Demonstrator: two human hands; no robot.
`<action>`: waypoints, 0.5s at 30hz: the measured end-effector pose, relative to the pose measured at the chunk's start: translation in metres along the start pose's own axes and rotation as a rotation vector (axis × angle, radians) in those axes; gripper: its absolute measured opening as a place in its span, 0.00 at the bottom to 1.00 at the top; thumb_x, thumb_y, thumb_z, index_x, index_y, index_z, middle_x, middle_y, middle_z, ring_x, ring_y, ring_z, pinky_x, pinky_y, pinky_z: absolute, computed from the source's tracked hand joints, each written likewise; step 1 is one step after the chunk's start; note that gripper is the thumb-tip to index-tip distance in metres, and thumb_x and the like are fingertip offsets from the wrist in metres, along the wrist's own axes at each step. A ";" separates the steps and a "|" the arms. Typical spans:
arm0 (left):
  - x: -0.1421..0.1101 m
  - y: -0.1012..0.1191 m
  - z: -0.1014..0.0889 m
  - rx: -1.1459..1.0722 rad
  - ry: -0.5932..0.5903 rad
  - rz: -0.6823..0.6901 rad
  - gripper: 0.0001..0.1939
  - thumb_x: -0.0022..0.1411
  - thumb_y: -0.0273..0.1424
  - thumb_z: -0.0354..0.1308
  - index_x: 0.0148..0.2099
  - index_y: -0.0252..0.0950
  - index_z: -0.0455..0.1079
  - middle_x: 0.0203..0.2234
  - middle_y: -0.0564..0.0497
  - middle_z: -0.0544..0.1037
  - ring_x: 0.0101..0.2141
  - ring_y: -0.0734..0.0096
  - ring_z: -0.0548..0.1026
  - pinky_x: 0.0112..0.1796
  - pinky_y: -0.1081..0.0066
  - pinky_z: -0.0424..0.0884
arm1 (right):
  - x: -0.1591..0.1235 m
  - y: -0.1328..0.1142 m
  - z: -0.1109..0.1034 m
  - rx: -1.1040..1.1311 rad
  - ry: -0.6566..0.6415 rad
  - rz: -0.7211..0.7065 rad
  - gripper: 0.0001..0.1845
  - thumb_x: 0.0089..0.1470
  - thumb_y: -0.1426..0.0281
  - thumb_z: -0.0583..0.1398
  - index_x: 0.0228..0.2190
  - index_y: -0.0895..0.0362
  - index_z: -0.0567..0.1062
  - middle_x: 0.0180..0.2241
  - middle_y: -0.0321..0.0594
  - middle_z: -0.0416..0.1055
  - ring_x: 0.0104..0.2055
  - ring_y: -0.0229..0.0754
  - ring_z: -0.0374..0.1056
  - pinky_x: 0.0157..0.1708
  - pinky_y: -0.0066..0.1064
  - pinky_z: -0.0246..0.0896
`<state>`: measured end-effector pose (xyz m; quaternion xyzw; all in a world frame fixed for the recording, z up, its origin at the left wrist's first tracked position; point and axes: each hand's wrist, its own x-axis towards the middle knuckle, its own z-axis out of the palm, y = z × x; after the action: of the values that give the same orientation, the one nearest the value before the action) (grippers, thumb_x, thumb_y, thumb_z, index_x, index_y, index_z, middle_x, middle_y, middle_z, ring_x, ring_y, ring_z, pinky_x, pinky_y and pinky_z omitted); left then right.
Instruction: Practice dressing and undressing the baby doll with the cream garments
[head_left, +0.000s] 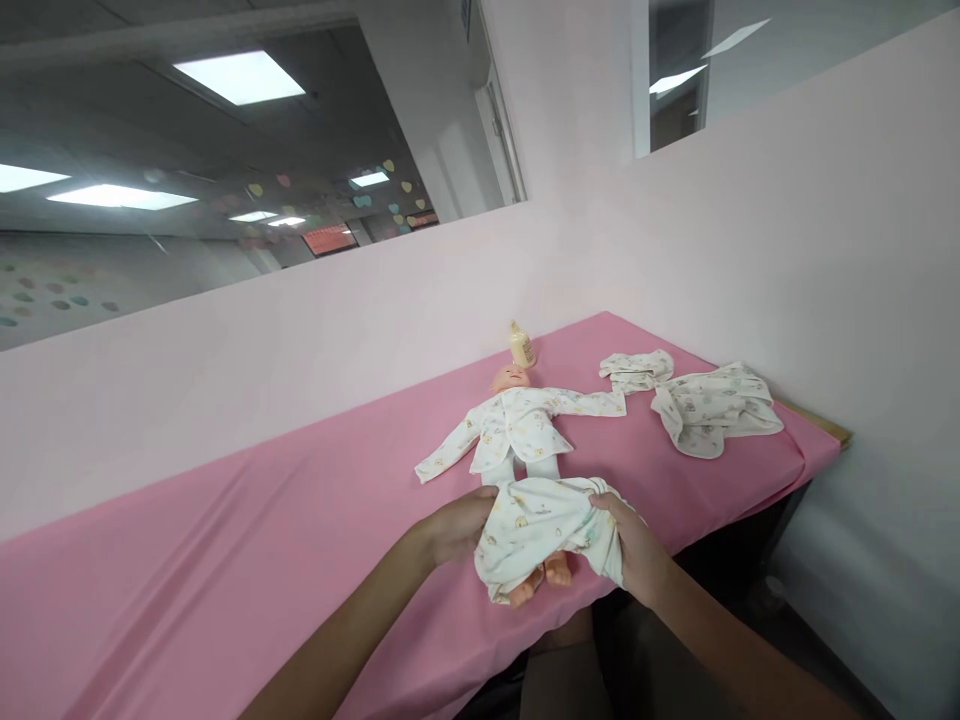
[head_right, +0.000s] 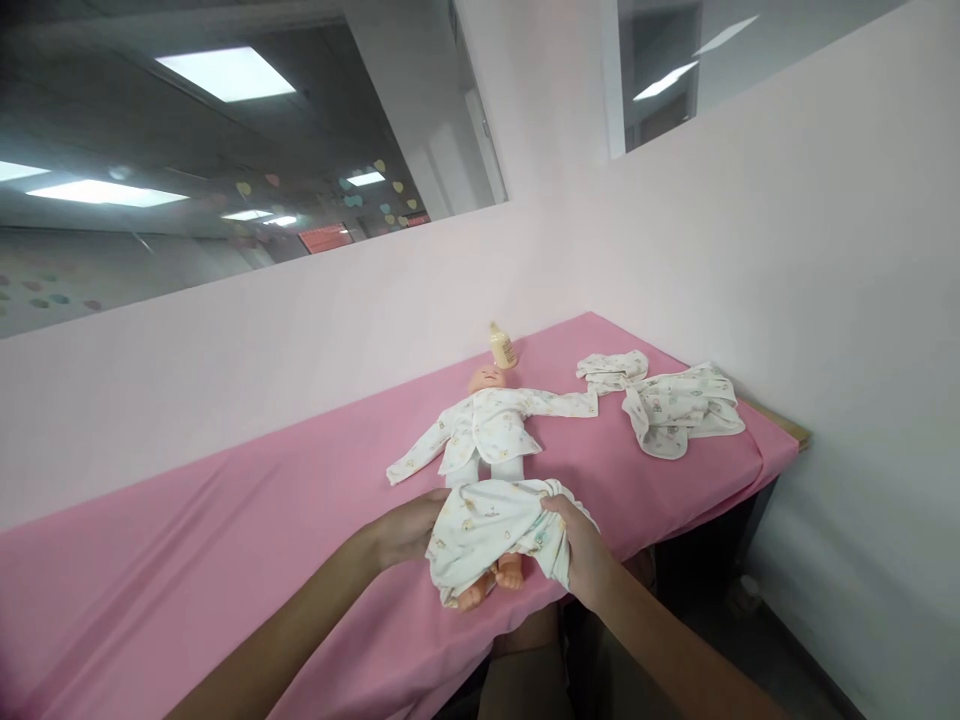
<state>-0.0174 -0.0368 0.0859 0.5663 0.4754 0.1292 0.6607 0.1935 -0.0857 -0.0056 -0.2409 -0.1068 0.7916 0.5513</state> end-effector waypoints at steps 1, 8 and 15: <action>-0.009 0.003 -0.002 -0.061 -0.004 0.018 0.12 0.57 0.36 0.61 0.37 0.32 0.74 0.31 0.46 0.79 0.32 0.68 0.75 0.38 0.68 0.71 | 0.000 0.000 0.001 0.001 0.007 -0.005 0.15 0.46 0.67 0.64 0.37 0.61 0.76 0.36 0.45 0.78 0.43 0.49 0.73 0.44 0.38 0.67; -0.035 0.006 0.017 -0.181 0.141 0.181 0.18 0.59 0.43 0.59 0.42 0.33 0.74 0.35 0.45 0.78 0.35 0.68 0.74 0.39 0.70 0.69 | -0.010 0.012 0.023 -0.064 0.047 0.066 0.21 0.41 0.65 0.70 0.39 0.59 0.76 0.35 0.45 0.78 0.42 0.50 0.74 0.38 0.38 0.70; -0.035 -0.001 0.036 -0.027 0.160 0.161 0.18 0.57 0.45 0.60 0.38 0.33 0.72 0.30 0.50 0.75 0.30 0.71 0.71 0.33 0.72 0.65 | -0.016 0.018 0.042 -0.270 0.056 0.116 0.19 0.34 0.73 0.70 0.34 0.60 0.76 0.29 0.41 0.77 0.34 0.46 0.74 0.35 0.34 0.69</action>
<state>-0.0080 -0.0844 0.0984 0.5816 0.4779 0.2329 0.6157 0.1619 -0.1031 0.0269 -0.3406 -0.1829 0.7935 0.4700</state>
